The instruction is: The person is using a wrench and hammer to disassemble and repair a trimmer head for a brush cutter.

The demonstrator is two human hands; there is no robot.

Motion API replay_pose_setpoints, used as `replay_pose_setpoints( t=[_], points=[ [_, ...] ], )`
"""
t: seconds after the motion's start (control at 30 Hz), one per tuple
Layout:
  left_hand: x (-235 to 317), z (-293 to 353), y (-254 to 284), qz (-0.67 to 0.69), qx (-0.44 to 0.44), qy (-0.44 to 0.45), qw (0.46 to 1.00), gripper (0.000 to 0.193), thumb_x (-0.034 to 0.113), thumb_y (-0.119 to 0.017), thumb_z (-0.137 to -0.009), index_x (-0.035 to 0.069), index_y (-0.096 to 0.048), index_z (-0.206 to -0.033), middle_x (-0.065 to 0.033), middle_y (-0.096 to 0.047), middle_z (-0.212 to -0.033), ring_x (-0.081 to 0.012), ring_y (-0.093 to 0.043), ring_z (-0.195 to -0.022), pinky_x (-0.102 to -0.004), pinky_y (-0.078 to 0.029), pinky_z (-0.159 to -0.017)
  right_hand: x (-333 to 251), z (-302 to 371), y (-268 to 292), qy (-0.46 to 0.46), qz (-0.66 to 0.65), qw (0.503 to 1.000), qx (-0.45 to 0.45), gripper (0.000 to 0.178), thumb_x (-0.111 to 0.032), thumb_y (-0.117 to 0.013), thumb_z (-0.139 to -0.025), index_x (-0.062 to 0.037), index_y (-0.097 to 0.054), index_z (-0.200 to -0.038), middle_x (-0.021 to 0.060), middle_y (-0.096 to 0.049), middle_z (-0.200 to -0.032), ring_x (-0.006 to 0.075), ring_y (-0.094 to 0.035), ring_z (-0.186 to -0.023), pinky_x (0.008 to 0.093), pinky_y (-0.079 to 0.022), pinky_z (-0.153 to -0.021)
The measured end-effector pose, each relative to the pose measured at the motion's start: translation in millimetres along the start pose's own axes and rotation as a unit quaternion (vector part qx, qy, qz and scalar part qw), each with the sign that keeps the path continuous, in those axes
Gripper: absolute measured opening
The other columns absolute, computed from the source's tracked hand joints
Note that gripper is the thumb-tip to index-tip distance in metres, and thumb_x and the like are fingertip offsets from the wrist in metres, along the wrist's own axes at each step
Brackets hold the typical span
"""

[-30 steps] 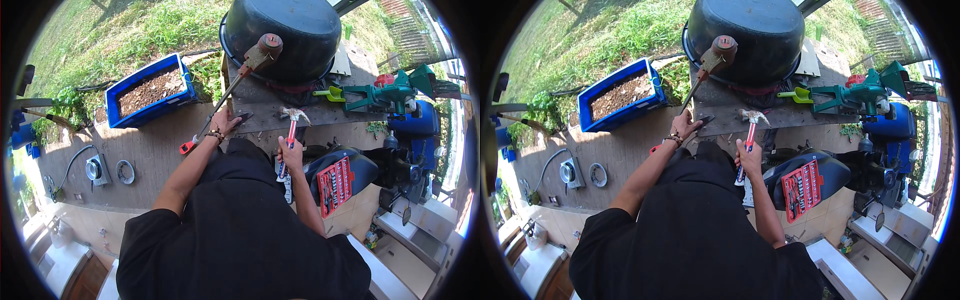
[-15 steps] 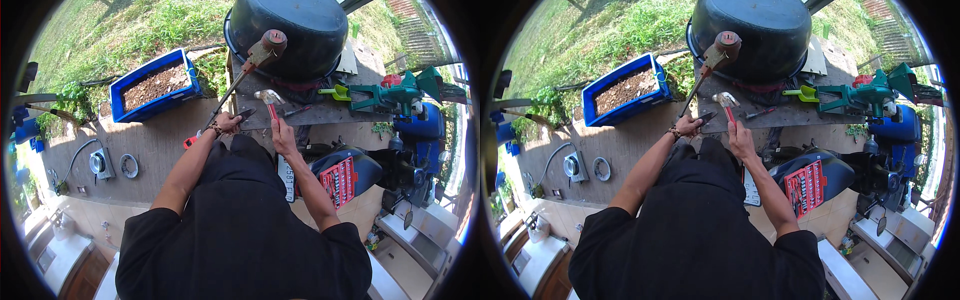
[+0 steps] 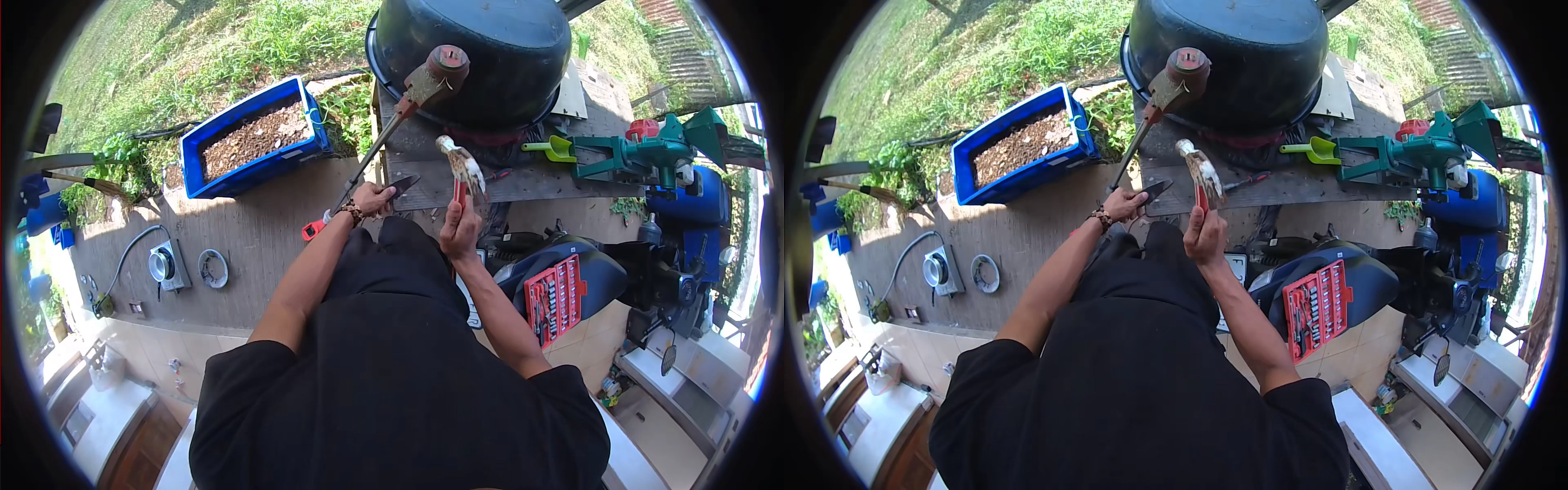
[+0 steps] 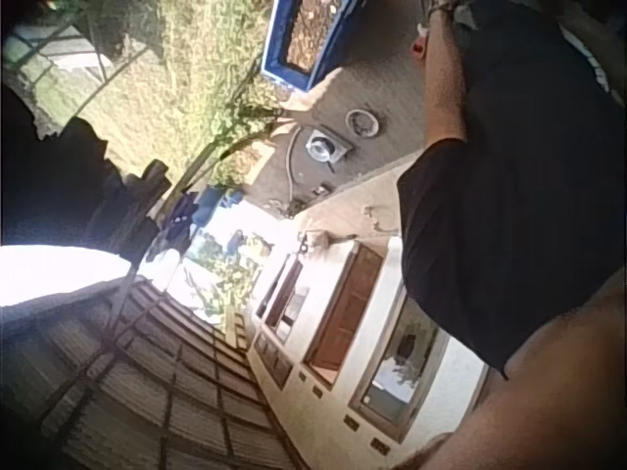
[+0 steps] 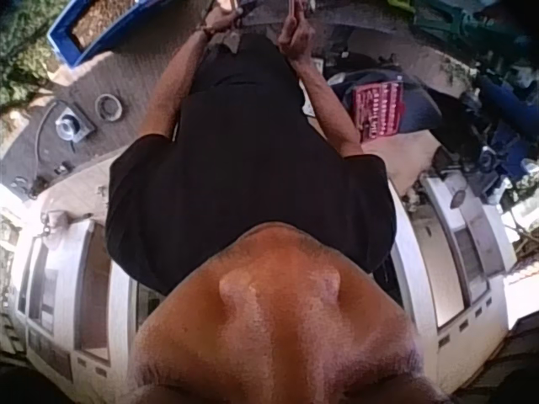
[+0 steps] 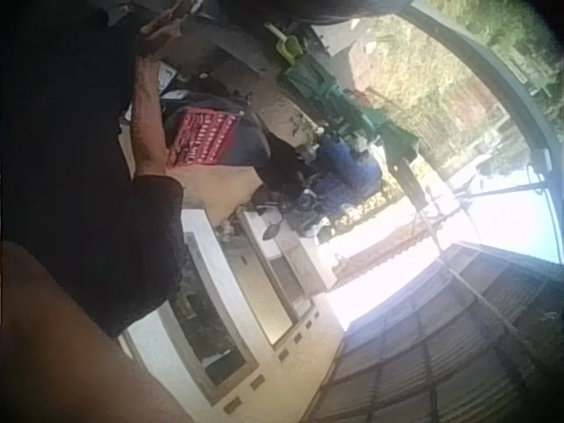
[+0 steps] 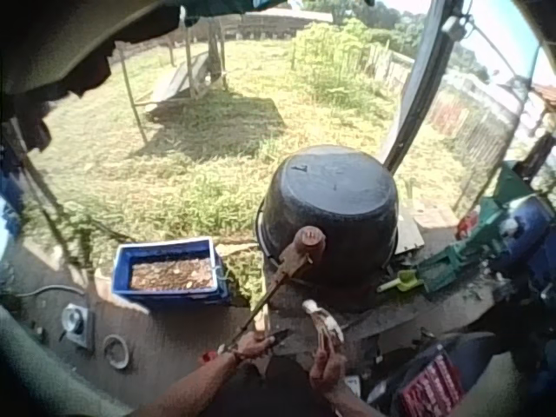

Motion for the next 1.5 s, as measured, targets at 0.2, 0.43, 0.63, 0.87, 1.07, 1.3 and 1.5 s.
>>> replay_pose_setpoints(
  t=[0.2, 0.43, 0.63, 0.87, 1.07, 1.3, 1.5],
  points=[
    [-3, -2, 0, 0.005, -0.004, -0.002, 1.0, 0.063, 0.061, -0.057, -0.094, 0.005, -0.075, -0.071, -0.0045, -0.065, -0.059, -0.0143, -0.059, -0.047, -0.0304, -0.048, -0.047, 50, 31, -18, -0.142, 0.093, 0.983, -0.072, 0.044, -0.036, -0.042, -0.105, 0.003, -0.057, -0.092, 0.032, -0.059, -0.069, 0.0532, -0.06, -0.07, 0.0568, -0.044, -0.06],
    [7, -2, -1, 0.006, 0.018, -0.012, 1.0, 0.058, 0.055, -0.057, -0.097, 0.005, -0.074, -0.073, -0.0001, -0.055, -0.053, -0.009, -0.046, -0.04, -0.0261, -0.034, -0.04, 45, 20, -20, 0.059, 0.092, 0.993, 0.034, 0.042, -0.033, -0.044, -0.105, 0.0057, -0.056, -0.096, 0.0314, -0.062, -0.07, 0.0516, -0.063, -0.07, 0.056, -0.05, -0.061],
    [-6, -8, 3, 0.019, 0.028, -0.02, 0.999, 0.057, 0.056, -0.06, -0.095, 0.005, -0.075, -0.072, 0.0011, -0.054, -0.052, -0.008, -0.046, -0.042, -0.0266, -0.033, -0.041, 29, -6, -12, -0.126, 0.145, 0.974, -0.119, 0.041, -0.037, -0.041, -0.105, 0.0, -0.055, -0.093, 0.0333, -0.062, -0.073, 0.0527, -0.063, -0.074, 0.0584, -0.05, -0.064],
    [-5, -3, 2, -0.008, 0.001, -0.008, 1.0, 0.058, 0.056, -0.059, -0.095, 0.004, -0.074, -0.074, -0.0025, -0.058, -0.055, -0.0129, -0.051, -0.046, -0.031, -0.039, -0.046, 62, 24, -22, -0.121, 0.158, 0.969, -0.147, 0.046, -0.038, -0.039, -0.105, 0.0042, -0.057, -0.1, 0.0334, -0.06, -0.072, 0.0538, -0.061, -0.075, 0.0604, -0.045, -0.065],
    [30, 19, -1, -0.189, 0.143, -0.09, 0.967, 0.058, 0.052, -0.046, -0.1, 0.005, -0.071, -0.08, -0.0177, -0.067, -0.071, -0.0375, -0.067, -0.076, -0.0466, -0.051, -0.075, 56, 36, -4, -0.135, 0.024, 0.99, -0.033, 0.052, -0.042, -0.04, -0.105, 0.0041, -0.056, -0.087, 0.0298, -0.058, -0.07, 0.0517, -0.059, -0.071, 0.0555, -0.042, -0.062],
    [8, 4, -1, -0.222, 0.22, -0.155, 0.937, 0.049, 0.048, -0.054, -0.097, 0.005, -0.069, -0.079, -0.0195, -0.068, -0.076, -0.0405, -0.065, -0.077, -0.0482, -0.051, -0.074, 54, 39, 2, -0.151, 0.001, 0.988, -0.02, 0.051, -0.043, -0.043, -0.105, 0.0027, -0.056, -0.085, 0.0252, -0.056, -0.065, 0.0475, -0.059, -0.065, 0.0496, -0.043, -0.06],
    [-12, -16, 10, -0.065, 0.01, -0.053, 0.996, 0.056, 0.06, -0.067, -0.087, 0.006, -0.078, -0.076, -0.0056, -0.069, -0.066, -0.0129, -0.063, -0.059, -0.0317, -0.05, -0.058, 5, -1, 23, -0.073, 0.008, 0.993, -0.095, 0.044, -0.039, -0.048, -0.103, 0.0019, -0.057, -0.092, 0.0292, -0.058, -0.07, 0.0504, -0.06, -0.071, 0.051, -0.043, -0.061]
  ],
)
Point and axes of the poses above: each hand's wrist, its own z-axis away from the middle knuckle, its own y-axis out of the back of the hand, x = y × z, the point moved 1 cm from there along -z, towards the middle knuckle
